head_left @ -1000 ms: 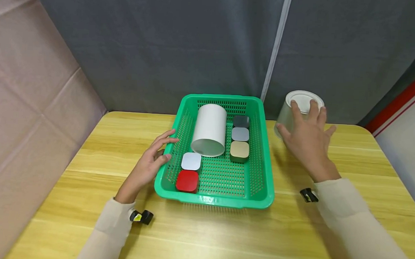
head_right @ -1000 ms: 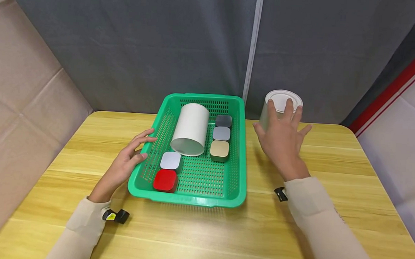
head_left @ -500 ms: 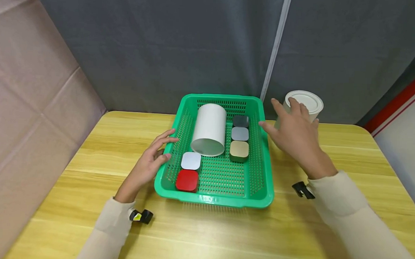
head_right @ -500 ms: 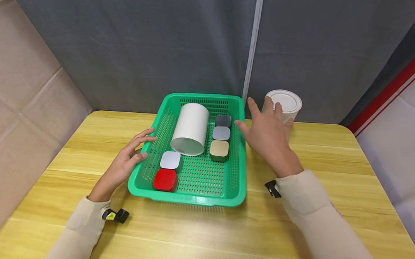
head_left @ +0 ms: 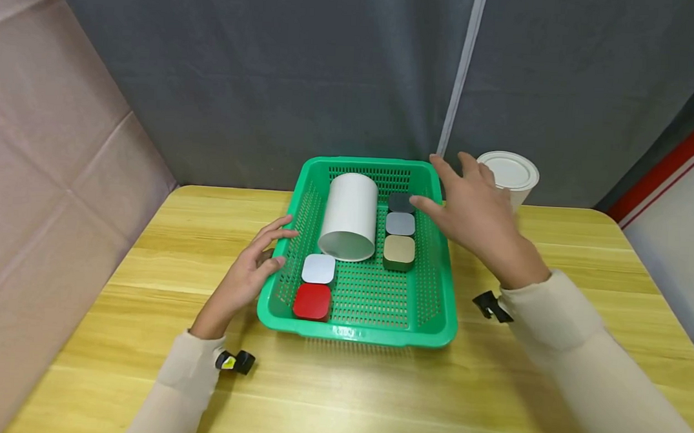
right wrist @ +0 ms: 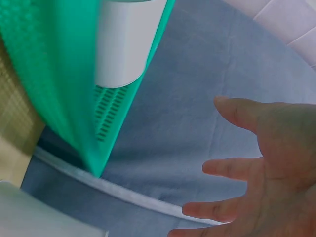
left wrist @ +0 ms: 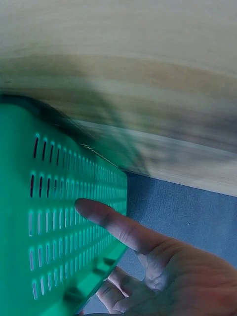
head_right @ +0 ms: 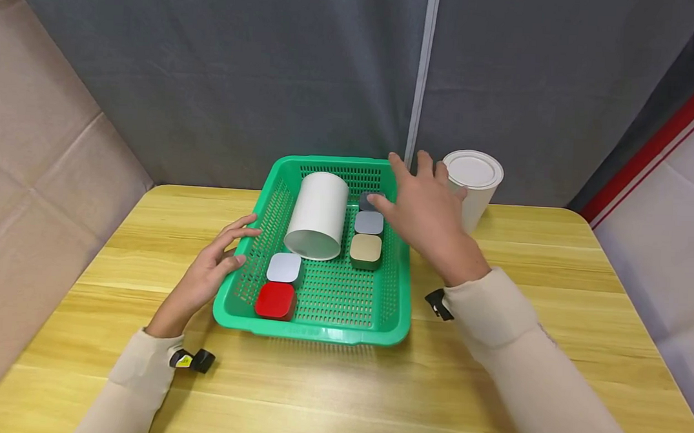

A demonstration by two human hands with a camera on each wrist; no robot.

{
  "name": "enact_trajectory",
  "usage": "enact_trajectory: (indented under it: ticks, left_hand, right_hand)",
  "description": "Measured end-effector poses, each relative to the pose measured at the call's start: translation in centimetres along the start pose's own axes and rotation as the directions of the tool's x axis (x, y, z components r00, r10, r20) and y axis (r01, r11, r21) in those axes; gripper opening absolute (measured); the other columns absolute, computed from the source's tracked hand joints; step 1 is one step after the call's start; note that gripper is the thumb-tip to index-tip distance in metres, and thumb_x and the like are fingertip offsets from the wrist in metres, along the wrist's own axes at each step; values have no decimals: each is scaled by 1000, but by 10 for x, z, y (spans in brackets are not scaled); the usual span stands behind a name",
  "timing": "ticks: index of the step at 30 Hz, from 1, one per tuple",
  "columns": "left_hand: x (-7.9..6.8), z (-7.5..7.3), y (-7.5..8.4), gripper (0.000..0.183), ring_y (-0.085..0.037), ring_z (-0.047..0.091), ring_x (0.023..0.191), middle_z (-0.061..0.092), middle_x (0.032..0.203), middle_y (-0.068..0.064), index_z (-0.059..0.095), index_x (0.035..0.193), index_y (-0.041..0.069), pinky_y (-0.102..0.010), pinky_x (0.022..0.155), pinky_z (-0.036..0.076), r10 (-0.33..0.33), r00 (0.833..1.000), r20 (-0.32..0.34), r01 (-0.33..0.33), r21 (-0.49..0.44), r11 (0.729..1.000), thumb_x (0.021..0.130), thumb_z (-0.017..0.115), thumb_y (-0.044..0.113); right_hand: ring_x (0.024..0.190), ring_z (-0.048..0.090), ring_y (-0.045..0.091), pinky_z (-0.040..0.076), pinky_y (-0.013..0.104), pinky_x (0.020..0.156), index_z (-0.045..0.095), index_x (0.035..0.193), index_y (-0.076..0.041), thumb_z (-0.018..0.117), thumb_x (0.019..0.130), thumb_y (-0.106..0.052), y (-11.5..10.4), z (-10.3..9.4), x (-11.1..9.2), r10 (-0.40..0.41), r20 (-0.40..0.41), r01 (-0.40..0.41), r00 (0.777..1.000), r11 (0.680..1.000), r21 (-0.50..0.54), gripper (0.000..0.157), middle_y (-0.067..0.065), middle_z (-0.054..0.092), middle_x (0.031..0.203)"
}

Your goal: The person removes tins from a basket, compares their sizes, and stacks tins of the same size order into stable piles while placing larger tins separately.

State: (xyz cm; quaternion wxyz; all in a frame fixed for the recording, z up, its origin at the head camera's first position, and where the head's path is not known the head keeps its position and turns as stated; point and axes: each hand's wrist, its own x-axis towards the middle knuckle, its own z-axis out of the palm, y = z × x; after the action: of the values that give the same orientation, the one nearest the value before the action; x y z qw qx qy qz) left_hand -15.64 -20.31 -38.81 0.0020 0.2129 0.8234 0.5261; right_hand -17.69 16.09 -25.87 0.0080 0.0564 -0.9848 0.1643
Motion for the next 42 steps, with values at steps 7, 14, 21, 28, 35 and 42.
enact_trajectory:
  ticks: [7, 14, 21, 28, 35, 42]
  left_hand:
    - [0, 0, 0, 47, -26, 33, 154, 31, 171, 2, 56, 146, 9, -15, 105, 44, 9, 1000, -4, -9, -4, 1000, 101, 48, -2]
    - [0, 0, 0, 47, -25, 31, 155, 31, 171, 3, 56, 147, 10, -15, 106, 43, 5, 1000, -6, -5, 7, 1000, 102, 48, -1]
    - [-1, 0, 0, 47, -25, 29, 157, 31, 171, 2, 56, 147, 9, -15, 106, 43, 4, 1000, -9, -4, 7, 1000, 101, 48, -2]
    - [-2, -1, 0, 47, -25, 30, 156, 31, 171, 3, 56, 147, 10, -14, 106, 43, 2, 1000, -12, -2, 8, 1000, 101, 48, -1]
    - [-4, -2, 0, 47, -27, 31, 156, 31, 171, 1, 56, 146, 8, -14, 105, 44, 10, 1000, -14, -10, -2, 1000, 101, 48, -2]
    - [-5, 0, 1, 47, -27, 32, 155, 31, 171, 1, 56, 146, 7, -13, 106, 43, 13, 1000, -16, -13, -4, 1000, 101, 48, -2]
  right_hand:
    - [154, 23, 54, 33, 78, 111, 29, 167, -19, 61, 102, -48, -24, -7, 2, -42, -15, 42, 999, 999, 20, 78, 31, 22, 169]
    - [157, 19, 52, 40, 74, 110, 26, 168, -22, 59, 103, -49, -41, -4, 10, -45, 21, 44, 999, 998, 50, 77, 26, 18, 172]
    - [156, 26, 48, 44, 74, 106, 27, 167, -24, 59, 102, -50, -54, 8, 20, -36, 39, 33, 999, 996, 79, 77, 21, 20, 172]
    - [153, 31, 49, 46, 68, 107, 24, 168, -22, 62, 101, -51, -67, 23, 30, -45, 66, 35, 997, 988, 149, 83, 20, 18, 173]
    - [152, 33, 47, 47, 67, 108, 24, 168, -22, 66, 98, -51, -76, 41, 38, -28, 82, 10, 996, 979, 204, 86, 20, 17, 173]
    - [149, 36, 49, 47, 69, 106, 25, 168, -22, 65, 99, -48, -82, 57, 44, -9, 50, -1, 999, 982, 189, 84, 21, 19, 172]
